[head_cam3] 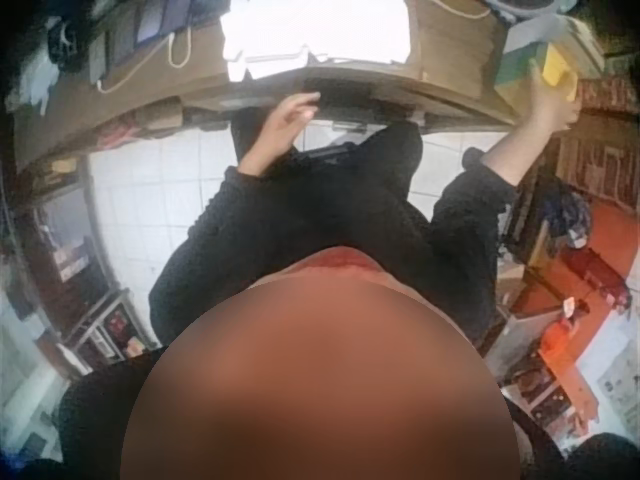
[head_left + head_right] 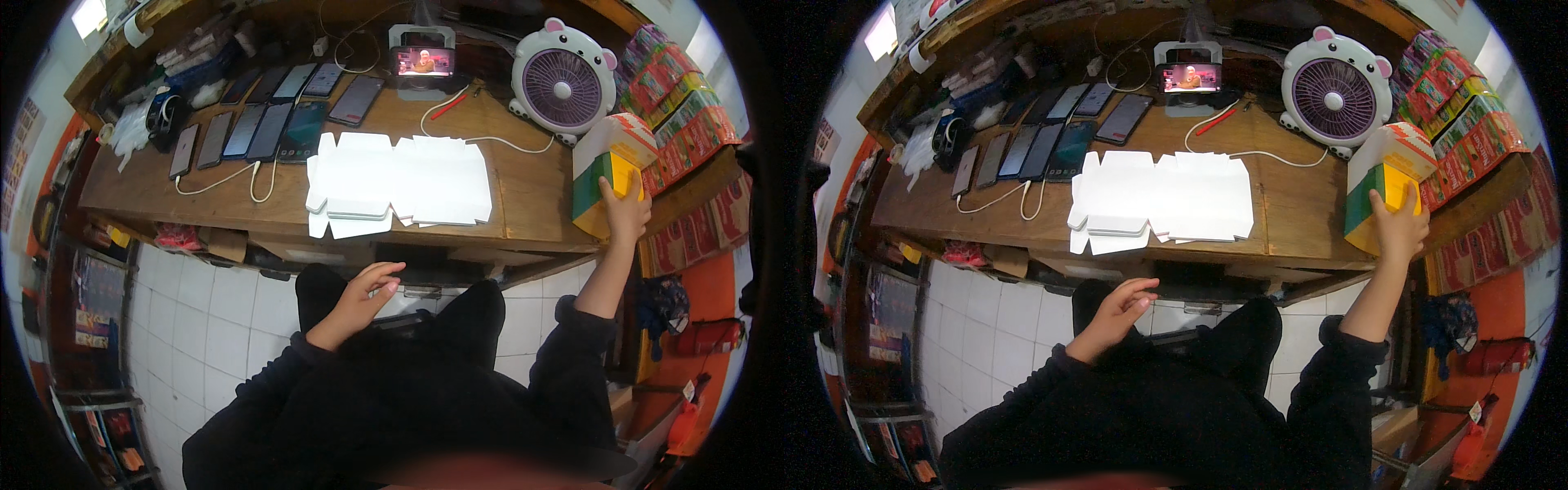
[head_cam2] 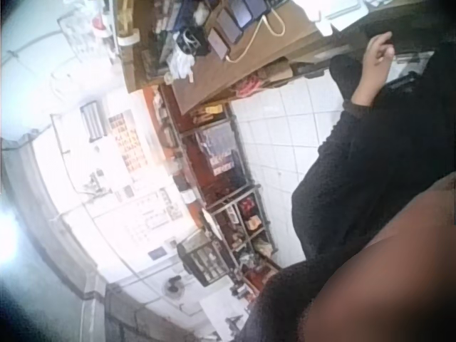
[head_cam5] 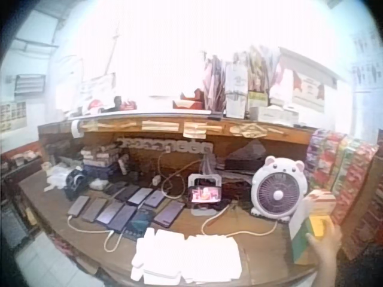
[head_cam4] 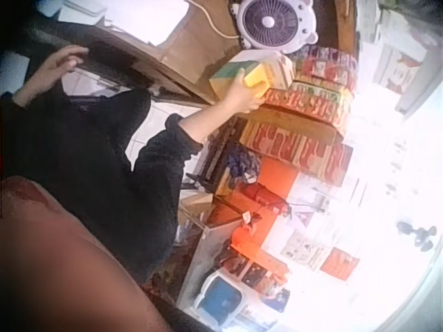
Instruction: The person sits on the floor and repeatedly folds flat white paper sheets into small rectangular boxes. They pick each sheet from a stack, fold the sides and ends to form a box, and place the finished box on a growing pile to the right.
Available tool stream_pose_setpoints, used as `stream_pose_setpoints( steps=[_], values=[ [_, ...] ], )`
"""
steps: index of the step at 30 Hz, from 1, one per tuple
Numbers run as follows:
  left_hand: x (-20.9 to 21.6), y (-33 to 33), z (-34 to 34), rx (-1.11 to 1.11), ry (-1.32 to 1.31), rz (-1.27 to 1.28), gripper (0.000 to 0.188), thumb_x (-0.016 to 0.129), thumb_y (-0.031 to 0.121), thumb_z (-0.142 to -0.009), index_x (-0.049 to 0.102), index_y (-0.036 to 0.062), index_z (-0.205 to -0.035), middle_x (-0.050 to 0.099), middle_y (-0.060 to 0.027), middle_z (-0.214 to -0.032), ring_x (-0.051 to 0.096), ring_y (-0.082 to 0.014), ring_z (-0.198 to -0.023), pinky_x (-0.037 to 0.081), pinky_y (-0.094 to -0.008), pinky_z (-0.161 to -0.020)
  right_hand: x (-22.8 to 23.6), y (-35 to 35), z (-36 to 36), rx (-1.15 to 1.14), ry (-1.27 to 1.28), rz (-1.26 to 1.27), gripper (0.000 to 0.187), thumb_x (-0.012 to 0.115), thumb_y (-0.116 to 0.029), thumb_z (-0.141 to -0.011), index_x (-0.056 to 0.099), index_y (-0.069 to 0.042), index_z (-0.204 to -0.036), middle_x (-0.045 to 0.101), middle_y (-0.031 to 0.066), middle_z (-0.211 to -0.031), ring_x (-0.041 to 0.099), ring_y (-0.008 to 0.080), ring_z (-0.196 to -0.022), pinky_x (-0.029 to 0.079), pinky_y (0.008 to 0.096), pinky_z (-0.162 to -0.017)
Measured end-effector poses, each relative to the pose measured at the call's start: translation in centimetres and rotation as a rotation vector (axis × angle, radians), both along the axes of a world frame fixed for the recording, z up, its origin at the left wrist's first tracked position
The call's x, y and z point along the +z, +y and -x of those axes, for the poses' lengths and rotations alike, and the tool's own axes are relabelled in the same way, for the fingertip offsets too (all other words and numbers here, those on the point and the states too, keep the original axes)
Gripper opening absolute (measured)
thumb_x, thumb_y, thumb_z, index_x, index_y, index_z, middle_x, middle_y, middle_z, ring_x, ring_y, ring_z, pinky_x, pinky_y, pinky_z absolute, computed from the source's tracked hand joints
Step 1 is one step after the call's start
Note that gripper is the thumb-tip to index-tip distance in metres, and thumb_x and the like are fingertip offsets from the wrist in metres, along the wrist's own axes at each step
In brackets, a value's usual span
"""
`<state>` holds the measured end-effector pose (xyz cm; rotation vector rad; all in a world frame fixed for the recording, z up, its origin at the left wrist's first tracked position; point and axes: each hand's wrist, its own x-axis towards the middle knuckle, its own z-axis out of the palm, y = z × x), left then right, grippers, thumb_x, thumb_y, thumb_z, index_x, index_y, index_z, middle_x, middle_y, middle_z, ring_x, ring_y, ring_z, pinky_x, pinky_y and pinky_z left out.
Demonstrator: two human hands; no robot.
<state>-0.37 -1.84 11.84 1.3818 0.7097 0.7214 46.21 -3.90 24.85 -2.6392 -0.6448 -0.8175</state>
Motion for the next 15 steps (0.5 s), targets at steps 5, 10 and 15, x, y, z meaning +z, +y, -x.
stream_pose_setpoints(
  steps=[5, 10, 15],
  values=[
    [-0.4, 0.3, 0.5, -0.036, 0.054, 0.0, 0.038, 0.055, 0.016, -0.101, 0.052, 0.0033, -0.136, 0.05, -0.009, -0.134, 0.057, -0.0161, -0.117, 0.044, -0.0285, -0.099, -1.8, 4.2, 10.7, 0.777, 0.029, -0.65, 0.064, 0.077, -0.038, -0.081, 0.055, -0.003, -0.13, 0.051, 0.0223, -0.133, 0.048, 0.0376, -0.123, 0.036, 0.0467, -0.107],
    [-0.5, -0.3, 0.5, -0.035, 0.079, 0.008, 0.038, 0.056, 0.015, -0.101, 0.053, 0.0035, -0.136, 0.051, -0.0079, -0.133, 0.058, -0.0138, -0.113, 0.044, -0.0274, -0.096, -5.8, 9.4, 27.6, 1.691, 0.384, 0.002, 0.041, 0.066, -0.03, -0.09, 0.062, -0.011, -0.127, 0.057, 0.0153, -0.134, 0.051, 0.0326, -0.127, 0.042, 0.0418, -0.106],
    [-0.3, -1.3, 2.0, 0.046, 0.053, -0.013, 0.036, 0.055, 0.014, -0.101, 0.054, 0.0042, -0.135, 0.054, -0.0083, -0.131, 0.058, -0.014, -0.112, 0.044, -0.0278, -0.096, -7.5, 12.1, 31.7, 1.712, 0.155, 0.482, 0.045, 0.061, -0.012, -0.088, 0.056, -0.004, -0.132, 0.059, 0.015, -0.128, 0.058, 0.0327, -0.114, 0.05, 0.0395, -0.095]
  ],
)
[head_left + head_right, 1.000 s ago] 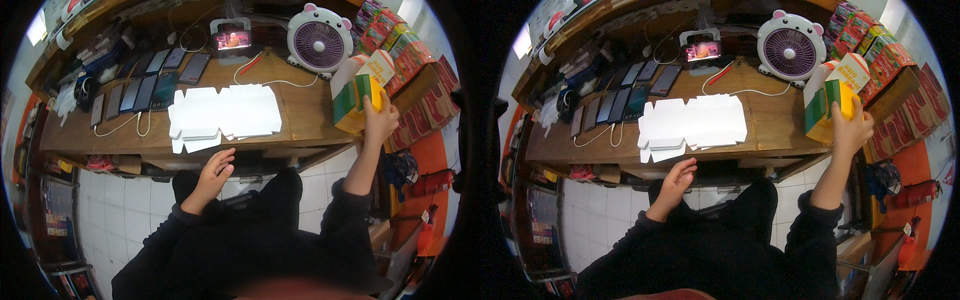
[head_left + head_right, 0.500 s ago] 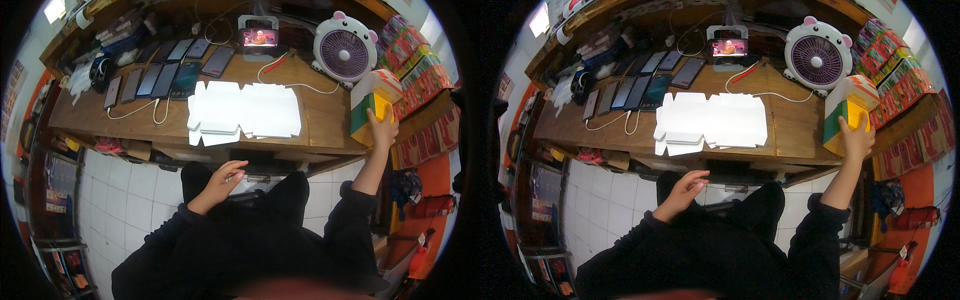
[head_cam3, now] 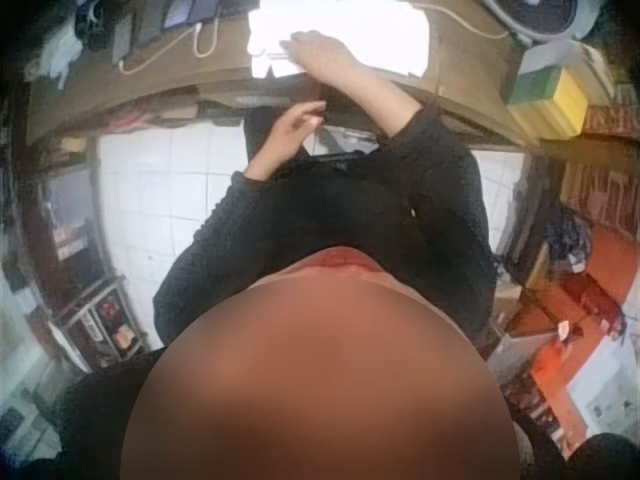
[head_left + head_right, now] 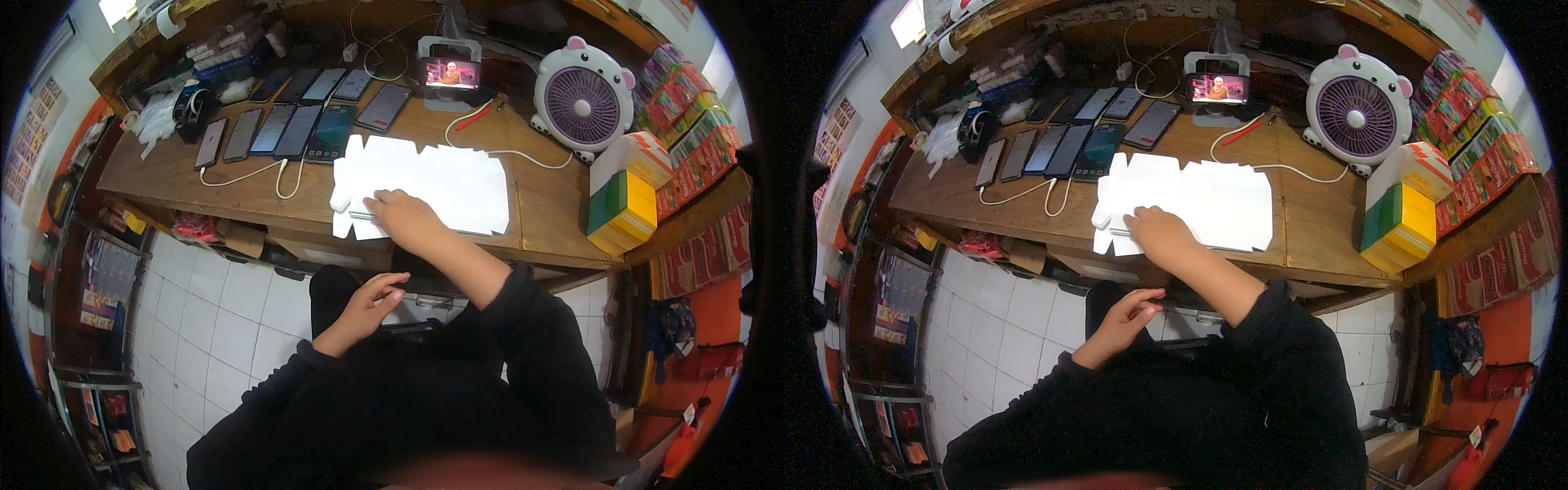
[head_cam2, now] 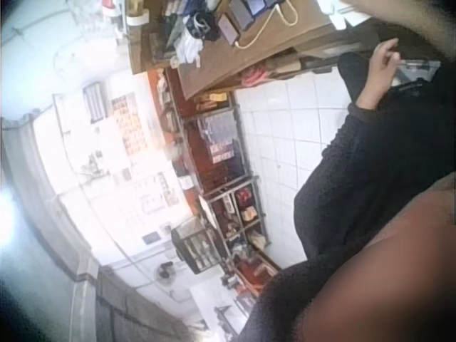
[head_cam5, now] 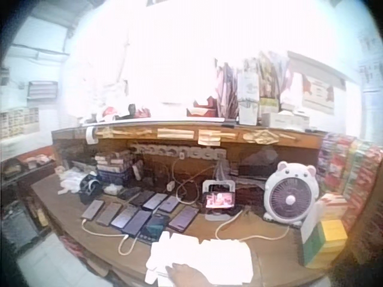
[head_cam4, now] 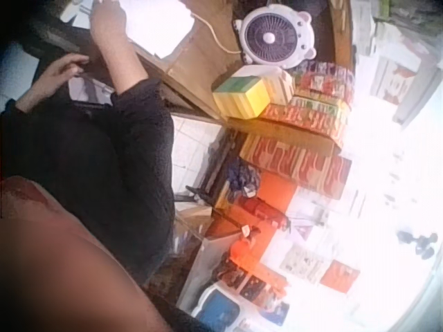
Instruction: The person sits on the floor and repeatedly folds flat white paper sheets into small rectangular boxes. They pick each sheet from a stack, fold the sides and ends to form a box, and place the finished box on a growing pile to the right.
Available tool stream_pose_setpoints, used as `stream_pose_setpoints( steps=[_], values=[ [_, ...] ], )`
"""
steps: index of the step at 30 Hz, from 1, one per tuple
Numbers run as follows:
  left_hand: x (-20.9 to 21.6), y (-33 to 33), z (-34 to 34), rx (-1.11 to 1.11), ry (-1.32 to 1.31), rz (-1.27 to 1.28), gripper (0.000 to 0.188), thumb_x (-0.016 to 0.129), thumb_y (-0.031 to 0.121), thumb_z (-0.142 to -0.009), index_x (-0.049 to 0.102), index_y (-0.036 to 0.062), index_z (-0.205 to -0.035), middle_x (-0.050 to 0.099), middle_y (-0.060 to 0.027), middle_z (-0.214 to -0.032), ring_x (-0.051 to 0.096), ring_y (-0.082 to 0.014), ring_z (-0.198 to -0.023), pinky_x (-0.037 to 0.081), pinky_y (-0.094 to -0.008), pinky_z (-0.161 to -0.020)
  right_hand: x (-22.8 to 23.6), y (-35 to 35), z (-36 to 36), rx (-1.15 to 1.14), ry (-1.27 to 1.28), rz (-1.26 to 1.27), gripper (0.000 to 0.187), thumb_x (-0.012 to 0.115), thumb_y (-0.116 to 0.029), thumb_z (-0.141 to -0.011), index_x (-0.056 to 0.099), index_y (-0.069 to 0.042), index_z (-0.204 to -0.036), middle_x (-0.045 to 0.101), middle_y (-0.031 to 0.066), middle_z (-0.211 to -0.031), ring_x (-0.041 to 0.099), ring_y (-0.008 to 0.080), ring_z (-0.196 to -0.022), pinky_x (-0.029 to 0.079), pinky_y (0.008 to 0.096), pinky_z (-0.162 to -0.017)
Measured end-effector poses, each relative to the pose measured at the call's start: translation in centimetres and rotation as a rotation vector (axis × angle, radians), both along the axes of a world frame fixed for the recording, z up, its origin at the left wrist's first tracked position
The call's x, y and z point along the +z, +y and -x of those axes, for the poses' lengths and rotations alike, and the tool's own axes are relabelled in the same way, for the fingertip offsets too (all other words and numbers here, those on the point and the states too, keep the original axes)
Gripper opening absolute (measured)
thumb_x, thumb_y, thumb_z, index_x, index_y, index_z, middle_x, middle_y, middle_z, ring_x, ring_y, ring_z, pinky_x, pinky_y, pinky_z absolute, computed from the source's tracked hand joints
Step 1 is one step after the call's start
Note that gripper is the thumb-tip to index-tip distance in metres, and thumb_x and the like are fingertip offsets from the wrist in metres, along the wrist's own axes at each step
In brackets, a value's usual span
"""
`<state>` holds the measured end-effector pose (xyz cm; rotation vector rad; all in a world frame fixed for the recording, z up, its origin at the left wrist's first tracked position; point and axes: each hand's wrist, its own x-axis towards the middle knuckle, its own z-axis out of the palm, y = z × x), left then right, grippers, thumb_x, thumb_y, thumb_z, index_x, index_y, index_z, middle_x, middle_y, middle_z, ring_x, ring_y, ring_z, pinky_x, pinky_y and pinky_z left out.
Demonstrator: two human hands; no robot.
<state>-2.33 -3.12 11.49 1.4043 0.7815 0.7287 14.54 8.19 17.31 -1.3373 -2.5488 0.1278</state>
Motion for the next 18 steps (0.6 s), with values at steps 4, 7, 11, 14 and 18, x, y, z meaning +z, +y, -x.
stream_pose_setpoints(
  steps=[4, 7, 11, 14, 18],
  values=[
    [-0.3, -0.6, 1.5, 0.08, 0.039, 0.067, 0.036, 0.058, 0.016, -0.1, 0.056, 0.007, -0.134, 0.057, -0.0065, -0.126, 0.057, -0.0116, -0.105, 0.044, -0.0274, -0.094, -0.3, 0.0, -0.5, 0.012, -0.016, -0.078, 0.035, 0.06, -0.006, -0.083, 0.063, -0.004, -0.118, 0.064, 0.0116, -0.107, 0.063, 0.0287, -0.099, 0.055, 0.0369, -0.083],
    [-0.7, -0.6, 1.6, 0.078, 0.02, 0.092, 0.035, 0.057, 0.016, -0.1, 0.056, 0.0072, -0.134, 0.058, -0.0067, -0.126, 0.057, -0.012, -0.105, 0.044, -0.0279, -0.094, -0.4, -0.2, -0.5, -0.012, 0.055, -0.164, 0.027, 0.061, -0.006, -0.08, 0.067, -0.004, -0.106, 0.066, 0.0102, -0.097, 0.064, 0.0276, -0.092, 0.055, 0.0365, -0.079],
    [-0.9, -0.3, 0.9, 0.022, 0.013, 0.037, 0.036, 0.056, 0.014, -0.1, 0.054, 0.0053, -0.135, 0.057, -0.0079, -0.13, 0.058, -0.014, -0.111, 0.045, -0.029, -0.097, -0.6, 0.1, -0.8, -0.007, 0.125, -0.209, 0.021, 0.063, -0.008, -0.08, 0.07, -0.007, -0.1, 0.066, 0.0093, -0.09, 0.065, 0.0288, -0.086, 0.054, 0.0383, -0.076],
    [-0.7, -0.2, 0.4, -0.019, 0.013, 0.021, 0.038, 0.055, 0.013, -0.1, 0.052, 0.0043, -0.137, 0.056, -0.0087, -0.131, 0.059, -0.0148, -0.113, 0.045, -0.029, -0.097, 0.2, 0.7, -1.3, -0.051, 0.257, -0.079, 0.017, 0.064, -0.011, -0.082, 0.071, -0.008, -0.097, 0.066, 0.0093, -0.086, 0.065, 0.0299, -0.081, 0.053, 0.0395, -0.074],
    [-0.3, -0.2, 0.4, -0.001, -0.02, -0.031, 0.036, 0.056, 0.01, -0.099, 0.054, 0.0038, -0.134, 0.053, -0.0086, -0.13, 0.06, -0.0144, -0.106, 0.048, -0.0276, -0.091, 4.9, -0.1, -2.1, -0.07, 0.506, -0.355, 0.018, 0.064, -0.007, -0.084, 0.07, -0.008, -0.101, 0.064, 0.0097, -0.085, 0.064, 0.0299, -0.078, 0.053, 0.0399, -0.07]
  ],
)
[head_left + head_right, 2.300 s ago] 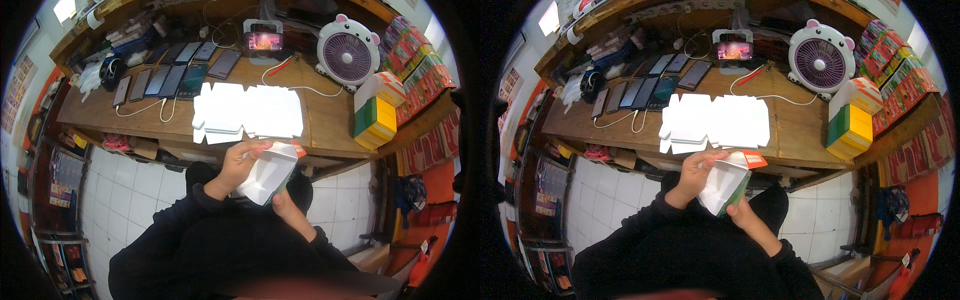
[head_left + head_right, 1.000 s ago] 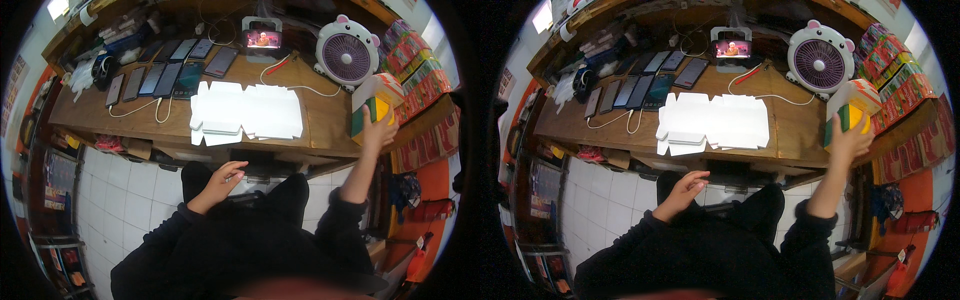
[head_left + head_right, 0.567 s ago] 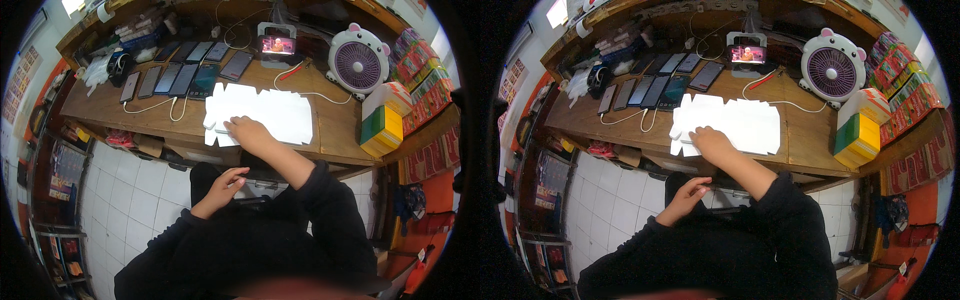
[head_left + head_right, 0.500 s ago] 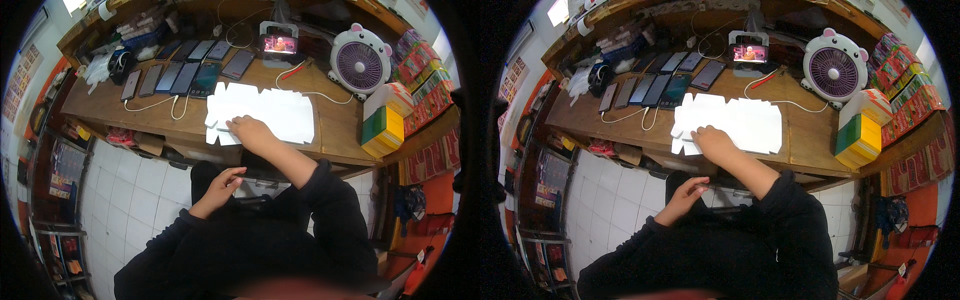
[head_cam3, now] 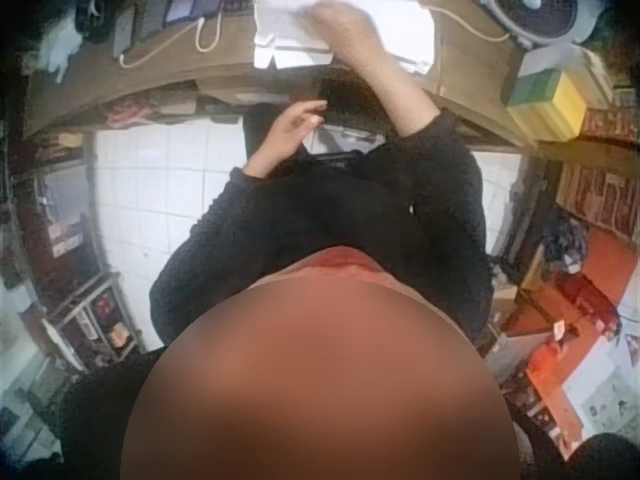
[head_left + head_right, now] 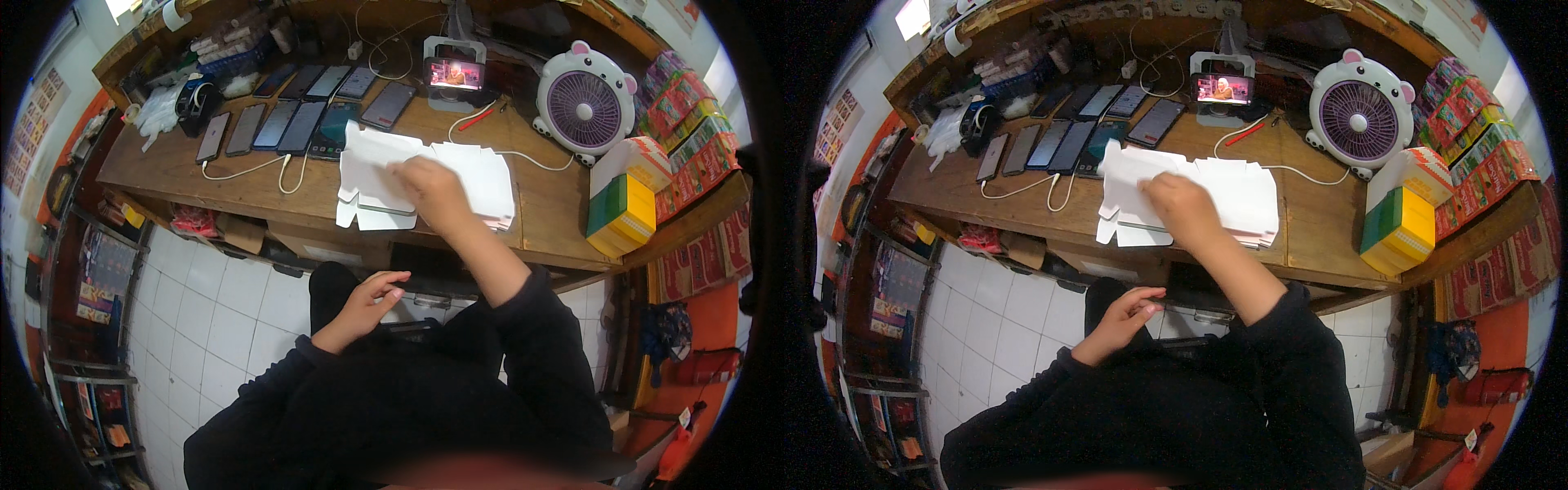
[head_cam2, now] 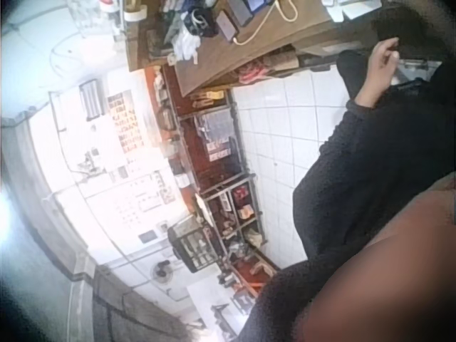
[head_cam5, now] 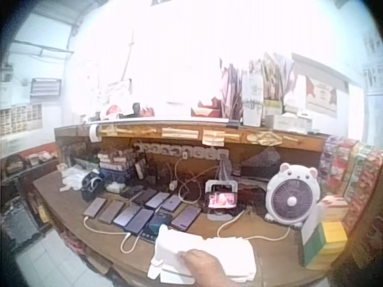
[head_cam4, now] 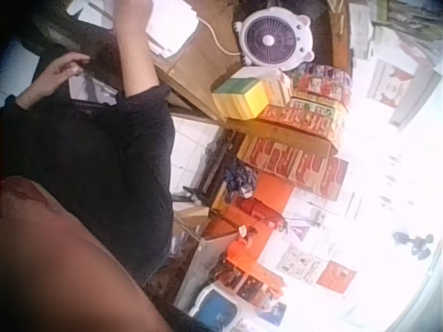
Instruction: The person sits on the floor and repeatedly folds flat white paper sheets into small rectangular boxes. They pick each sheet from a stack, fold the sides and ends to form a box, and place the finished box on a growing pile to the right.
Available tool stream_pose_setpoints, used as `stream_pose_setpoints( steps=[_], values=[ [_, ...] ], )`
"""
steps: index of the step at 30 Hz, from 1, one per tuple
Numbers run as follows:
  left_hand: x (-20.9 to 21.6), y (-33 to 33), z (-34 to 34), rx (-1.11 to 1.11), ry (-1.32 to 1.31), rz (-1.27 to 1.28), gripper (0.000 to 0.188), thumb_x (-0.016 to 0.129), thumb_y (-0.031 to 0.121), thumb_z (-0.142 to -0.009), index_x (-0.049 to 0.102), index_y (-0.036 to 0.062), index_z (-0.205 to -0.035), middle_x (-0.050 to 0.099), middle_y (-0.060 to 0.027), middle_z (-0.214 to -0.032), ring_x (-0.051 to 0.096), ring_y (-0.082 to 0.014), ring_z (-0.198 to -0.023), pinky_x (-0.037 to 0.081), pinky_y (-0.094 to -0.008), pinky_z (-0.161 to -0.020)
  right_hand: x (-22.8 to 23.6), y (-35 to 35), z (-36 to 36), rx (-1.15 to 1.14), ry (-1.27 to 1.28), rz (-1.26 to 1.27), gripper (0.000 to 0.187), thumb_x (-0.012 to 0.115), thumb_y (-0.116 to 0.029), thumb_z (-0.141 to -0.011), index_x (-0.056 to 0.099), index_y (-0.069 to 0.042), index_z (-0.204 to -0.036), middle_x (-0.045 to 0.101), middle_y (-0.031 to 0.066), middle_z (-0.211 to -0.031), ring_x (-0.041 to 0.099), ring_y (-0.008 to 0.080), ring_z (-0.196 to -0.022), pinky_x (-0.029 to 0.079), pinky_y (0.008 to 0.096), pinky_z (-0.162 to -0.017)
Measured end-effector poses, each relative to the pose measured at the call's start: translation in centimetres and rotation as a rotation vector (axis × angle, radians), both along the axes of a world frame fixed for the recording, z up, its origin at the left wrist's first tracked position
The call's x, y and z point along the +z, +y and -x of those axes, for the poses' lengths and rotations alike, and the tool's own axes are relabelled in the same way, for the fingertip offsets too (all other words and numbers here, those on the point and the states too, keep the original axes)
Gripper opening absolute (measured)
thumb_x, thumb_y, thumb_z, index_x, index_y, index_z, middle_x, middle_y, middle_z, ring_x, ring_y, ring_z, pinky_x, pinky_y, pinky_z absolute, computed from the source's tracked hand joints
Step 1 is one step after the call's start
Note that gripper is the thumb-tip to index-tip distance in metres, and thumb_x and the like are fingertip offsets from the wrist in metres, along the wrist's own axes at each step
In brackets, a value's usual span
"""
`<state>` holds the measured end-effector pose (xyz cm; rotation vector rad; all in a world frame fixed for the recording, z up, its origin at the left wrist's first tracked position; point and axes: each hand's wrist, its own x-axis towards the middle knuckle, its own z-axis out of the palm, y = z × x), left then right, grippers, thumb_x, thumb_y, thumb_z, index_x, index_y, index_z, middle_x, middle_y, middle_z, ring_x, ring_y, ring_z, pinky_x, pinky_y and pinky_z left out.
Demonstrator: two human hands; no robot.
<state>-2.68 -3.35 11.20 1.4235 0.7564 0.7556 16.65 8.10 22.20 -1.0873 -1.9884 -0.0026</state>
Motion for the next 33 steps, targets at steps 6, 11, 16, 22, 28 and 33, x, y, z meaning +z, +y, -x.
stream_pose_setpoints(
  steps=[6, 11, 16, 22, 28, 33],
  values=[
    [1.6, -0.5, 0.3, 0.522, -0.149, -0.08, 0.051, 0.064, 0.014, -0.094, 0.041, 0.0072, -0.139, 0.049, -0.0074, -0.13, 0.053, -0.0078, -0.07, 0.045, -0.0208, -0.062, 10.9, -12.9, -3.4, -0.02, -0.138, 0.12, 0.04, 0.065, -0.001, -0.08, 0.065, -0.012, -0.118, 0.051, 0.0079, -0.072, 0.058, 0.0263, -0.066, 0.048, 0.0375, -0.059],
    [4.7, 0.3, 2.0, 0.166, -0.172, -0.177, 0.037, 0.064, 0.019, -0.094, 0.056, 0.0056, -0.128, 0.061, -0.0073, -0.116, 0.056, -0.0082, -0.07, 0.046, -0.022, -0.063, 9.1, -17.6, -3.5, 0.147, -0.293, 0.554, 0.03, 0.065, -0.01, -0.085, 0.062, -0.016, -0.115, 0.056, 0.0078, -0.081, 0.064, 0.0274, -0.074, 0.051, 0.038, -0.061],
    [4.2, 0.3, 0.5, -0.097, 0.382, -0.08, 0.026, 0.064, 0.027, -0.096, 0.067, 0.005, -0.111, 0.067, -0.0061, -0.093, 0.058, -0.0091, -0.065, 0.047, -0.0254, -0.059, 0.7, -17.0, -2.8, -0.053, -0.024, 0.516, 0.013, 0.068, -0.008, -0.085, 0.065, -0.008, -0.097, 0.059, 0.0088, -0.083, 0.064, 0.0278, -0.074, 0.051, 0.0369, -0.063],
    [1.3, 0.2, -1.6, 0.107, 0.028, 0.451, 0.019, 0.062, 0.024, -0.098, 0.062, 0.0057, -0.102, 0.066, -0.0042, -0.089, 0.063, -0.0092, -0.068, 0.05, -0.0219, -0.062, -6.7, -16.1, -2.0, -0.137, 0.193, 0.35, 0.013, 0.069, -0.006, -0.08, 0.065, -0.01, -0.091, 0.061, 0.0054, -0.09, 0.063, 0.0288, -0.082, 0.051, 0.0398, -0.071],
    [0.1, 0.9, -0.7, -0.05, 0.08, 0.483, 0.017, 0.06, 0.006, -0.092, 0.063, 0.002, -0.109, 0.067, -0.0053, -0.093, 0.066, -0.0102, -0.078, 0.054, -0.0232, -0.072, -9.8, -17.0, -1.6, 0.078, 0.121, 0.206, 0.014, 0.072, -0.003, -0.074, 0.066, -0.012, -0.084, 0.064, 0.001, -0.093, 0.062, 0.0225, -0.09, 0.044, 0.0417, -0.09],
    [-0.1, 0.7, 0.6, -0.309, 0.214, 0.269, 0.034, 0.061, 0.001, -0.089, 0.063, -0.0018, -0.123, 0.067, -0.0054, -0.092, 0.062, -0.0106, -0.081, 0.052, -0.0257, -0.075, -10.7, -17.7, -1.5, 0.163, 0.143, 0.309, 0.012, 0.073, -0.005, -0.076, 0.068, -0.012, -0.085, 0.067, 0.0005, -0.096, 0.063, 0.0219, -0.094, 0.041, 0.0437, -0.097]
  ],
)
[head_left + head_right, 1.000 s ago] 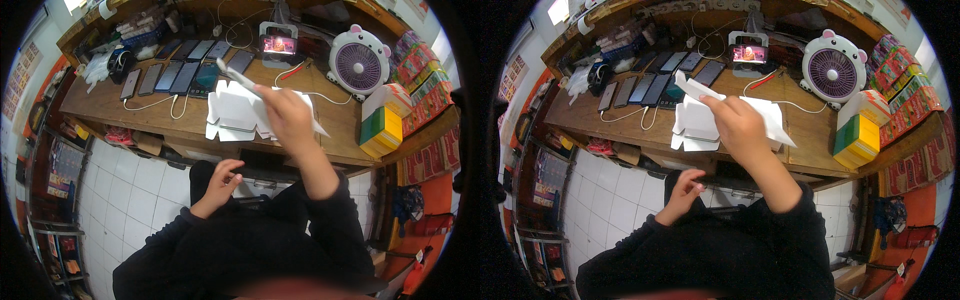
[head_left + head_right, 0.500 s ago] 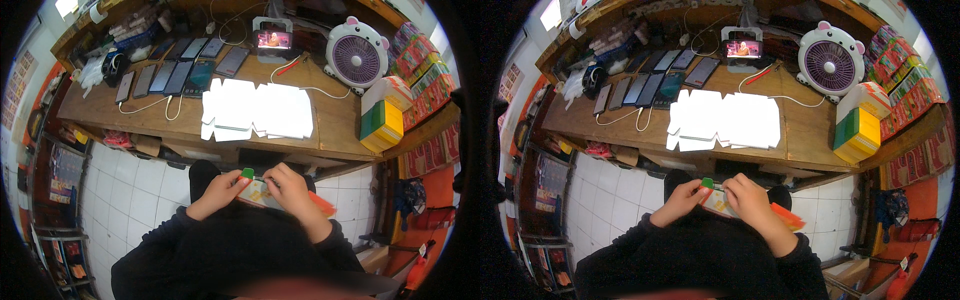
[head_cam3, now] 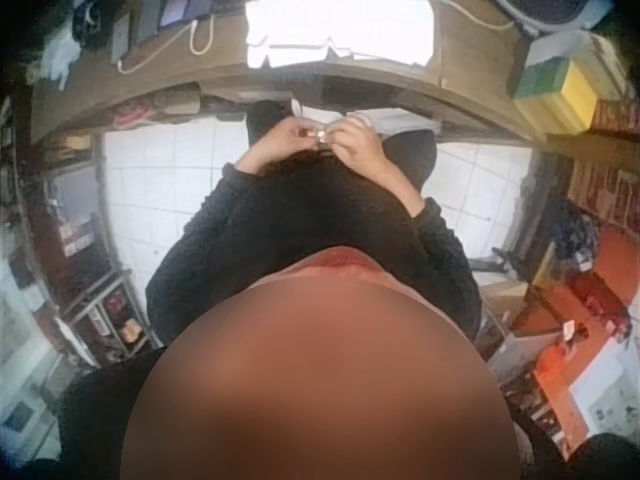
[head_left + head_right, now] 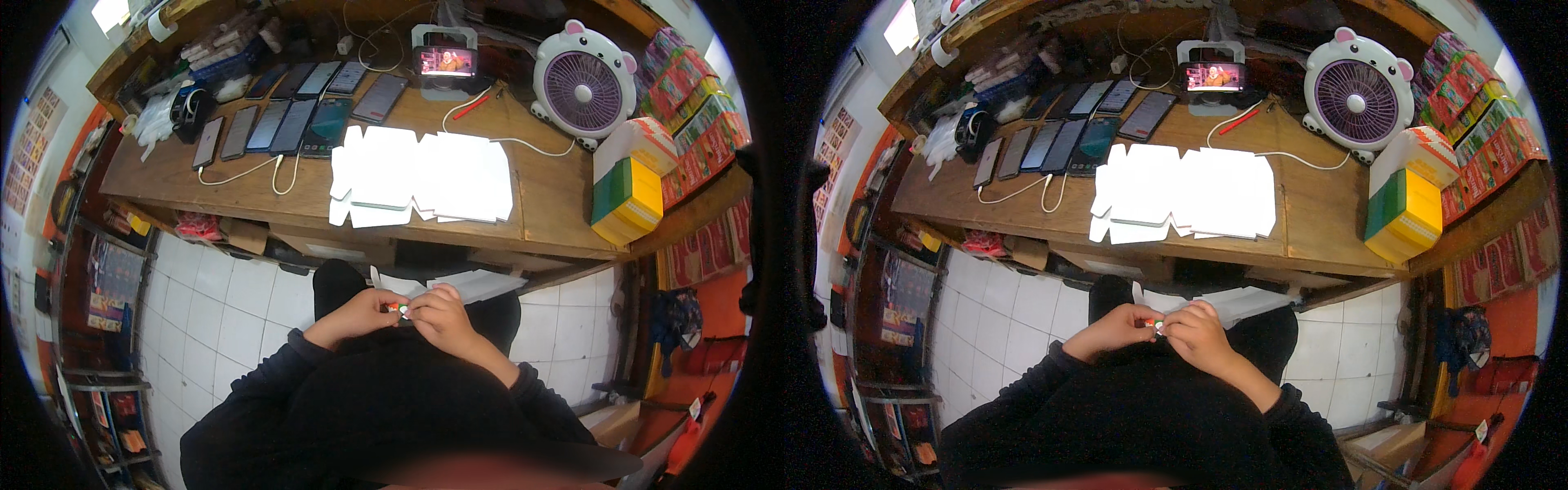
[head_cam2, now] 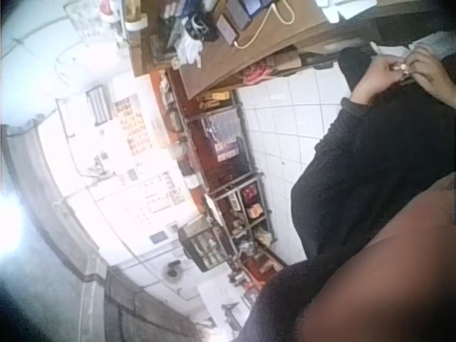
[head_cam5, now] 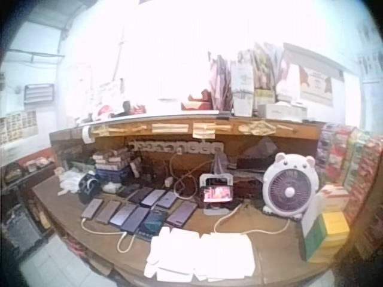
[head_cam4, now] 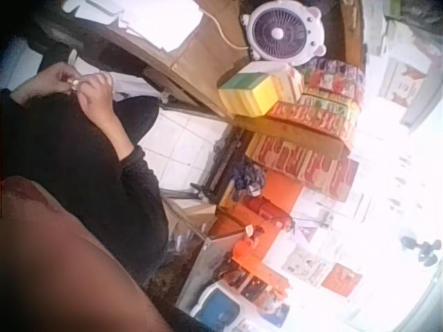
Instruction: The person sits on the floor and repeatedly folds flat white paper sheets into small rectangular boxes. They pick each sheet from a stack, fold the sides and ends to form a box, and place the finished box on a growing pile to the right.
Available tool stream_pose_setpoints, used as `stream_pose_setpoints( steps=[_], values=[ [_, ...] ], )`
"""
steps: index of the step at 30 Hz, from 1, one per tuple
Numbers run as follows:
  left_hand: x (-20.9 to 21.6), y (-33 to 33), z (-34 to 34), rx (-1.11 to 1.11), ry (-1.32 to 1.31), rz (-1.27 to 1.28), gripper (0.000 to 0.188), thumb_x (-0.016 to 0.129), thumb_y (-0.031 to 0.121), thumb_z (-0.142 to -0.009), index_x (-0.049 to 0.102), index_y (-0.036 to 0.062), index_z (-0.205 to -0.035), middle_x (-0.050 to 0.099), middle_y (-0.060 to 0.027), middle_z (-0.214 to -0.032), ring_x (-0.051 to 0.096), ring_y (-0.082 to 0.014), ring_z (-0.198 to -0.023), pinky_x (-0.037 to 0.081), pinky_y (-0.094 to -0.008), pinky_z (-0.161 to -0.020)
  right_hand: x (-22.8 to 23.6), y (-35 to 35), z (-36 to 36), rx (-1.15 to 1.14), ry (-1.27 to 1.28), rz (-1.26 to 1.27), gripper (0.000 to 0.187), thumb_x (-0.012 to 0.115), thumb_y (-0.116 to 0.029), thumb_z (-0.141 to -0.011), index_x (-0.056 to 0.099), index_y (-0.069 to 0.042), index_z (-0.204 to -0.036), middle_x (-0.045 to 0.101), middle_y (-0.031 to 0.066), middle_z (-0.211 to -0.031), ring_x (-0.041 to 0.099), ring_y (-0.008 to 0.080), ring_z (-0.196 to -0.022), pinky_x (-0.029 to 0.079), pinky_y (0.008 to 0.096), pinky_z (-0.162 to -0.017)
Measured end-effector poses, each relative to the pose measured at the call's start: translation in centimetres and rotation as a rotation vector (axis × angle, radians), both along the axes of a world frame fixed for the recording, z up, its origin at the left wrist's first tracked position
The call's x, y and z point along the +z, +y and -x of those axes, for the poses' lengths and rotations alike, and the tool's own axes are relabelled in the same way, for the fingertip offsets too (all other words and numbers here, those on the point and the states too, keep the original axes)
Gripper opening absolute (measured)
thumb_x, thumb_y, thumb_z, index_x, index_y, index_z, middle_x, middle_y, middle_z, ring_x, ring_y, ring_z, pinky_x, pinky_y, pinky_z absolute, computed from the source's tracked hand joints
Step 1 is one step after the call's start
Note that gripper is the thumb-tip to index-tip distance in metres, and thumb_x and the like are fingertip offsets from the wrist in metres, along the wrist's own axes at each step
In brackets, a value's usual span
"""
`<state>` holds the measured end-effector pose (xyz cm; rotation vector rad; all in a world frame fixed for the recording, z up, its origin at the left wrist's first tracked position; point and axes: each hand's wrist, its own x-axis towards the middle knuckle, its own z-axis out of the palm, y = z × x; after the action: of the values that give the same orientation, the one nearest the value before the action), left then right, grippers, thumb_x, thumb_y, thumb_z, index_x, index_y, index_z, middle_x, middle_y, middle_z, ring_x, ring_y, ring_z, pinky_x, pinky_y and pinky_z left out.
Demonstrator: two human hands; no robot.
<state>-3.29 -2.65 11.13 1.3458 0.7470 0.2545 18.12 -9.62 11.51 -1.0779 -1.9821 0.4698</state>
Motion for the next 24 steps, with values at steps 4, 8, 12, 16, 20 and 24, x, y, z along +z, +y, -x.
stream_pose_setpoints(
  steps=[4, 8, 12, 16, 20, 24],
  values=[
    [0.1, -0.2, 0.1, 0.007, -0.02, -0.042, 0.033, 0.06, 0.001, -0.089, 0.063, -0.0031, -0.122, 0.066, -0.0054, -0.09, 0.062, -0.0109, -0.08, 0.051, -0.0262, -0.076, -0.4, 0.1, 0.2, -0.019, 0.054, 0.118, 0.011, 0.072, -0.005, -0.078, 0.068, -0.011, -0.087, 0.067, 0.0018, -0.096, 0.064, 0.0235, -0.096, 0.04, 0.0452, -0.101],
    [-0.2, -0.2, -0.2, 0.03, -0.008, -0.068, 0.033, 0.06, 0.001, -0.089, 0.063, -0.0027, -0.121, 0.067, -0.0057, -0.091, 0.062, -0.0108, -0.08, 0.051, -0.0259, -0.076, -0.7, 0.0, 0.2, -0.049, 0.08, 0.149, 0.011, 0.071, -0.004, -0.079, 0.069, -0.009, -0.089, 0.068, 0.0026, -0.097, 0.064, 0.0245, -0.096, 0.04, 0.0451, -0.101],
    [-1.1, -0.4, -0.3, 0.046, 0.029, -0.029, 0.033, 0.059, 0.001, -0.089, 0.063, -0.0023, -0.122, 0.068, -0.0063, -0.092, 0.062, -0.0109, -0.08, 0.051, -0.0259, -0.075, -1.4, 0.1, 0.0, -0.034, 0.058, 0.142, 0.011, 0.071, -0.004, -0.079, 0.07, -0.009, -0.088, 0.068, 0.0031, -0.094, 0.064, 0.024, -0.094, 0.04, 0.046, -0.101],
    [-2.0, 0.0, -0.1, -0.028, 0.066, -0.059, 0.035, 0.06, 0.001, -0.09, 0.061, -0.0013, -0.125, 0.066, -0.0076, -0.1, 0.062, -0.0128, -0.086, 0.051, -0.027, -0.079, -2.2, 0.1, 0.4, -0.096, 0.09, 0.16, 0.009, 0.072, -0.004, -0.078, 0.071, -0.009, -0.086, 0.067, 0.0033, -0.094, 0.063, 0.0247, -0.092, 0.042, 0.0422, -0.095],
    [-2.6, 0.0, 0.3, -0.068, 0.113, -0.022, 0.035, 0.06, 0.005, -0.091, 0.061, -0.0005, -0.126, 0.066, -0.0067, -0.1, 0.062, -0.0124, -0.086, 0.051, -0.0259, -0.079, -2.7, 0.0, 0.8, -0.049, 0.129, 0.21, 0.009, 0.072, -0.004, -0.077, 0.072, -0.009, -0.085, 0.067, 0.0039, -0.093, 0.063, 0.026, -0.089, 0.044, 0.039, -0.087],
    [-3.3, -0.1, 0.5, -0.072, 0.113, 0.095, 0.035, 0.059, 0.01, -0.092, 0.062, 0.0008, -0.125, 0.065, -0.0046, -0.098, 0.061, -0.011, -0.087, 0.05, -0.0254, -0.079, -2.9, 0.0, 0.8, -0.044, 0.081, 0.212, 0.01, 0.073, -0.004, -0.076, 0.072, -0.009, -0.085, 0.068, 0.0041, -0.091, 0.063, 0.0263, -0.088, 0.045, 0.0381, -0.084]
  ],
)
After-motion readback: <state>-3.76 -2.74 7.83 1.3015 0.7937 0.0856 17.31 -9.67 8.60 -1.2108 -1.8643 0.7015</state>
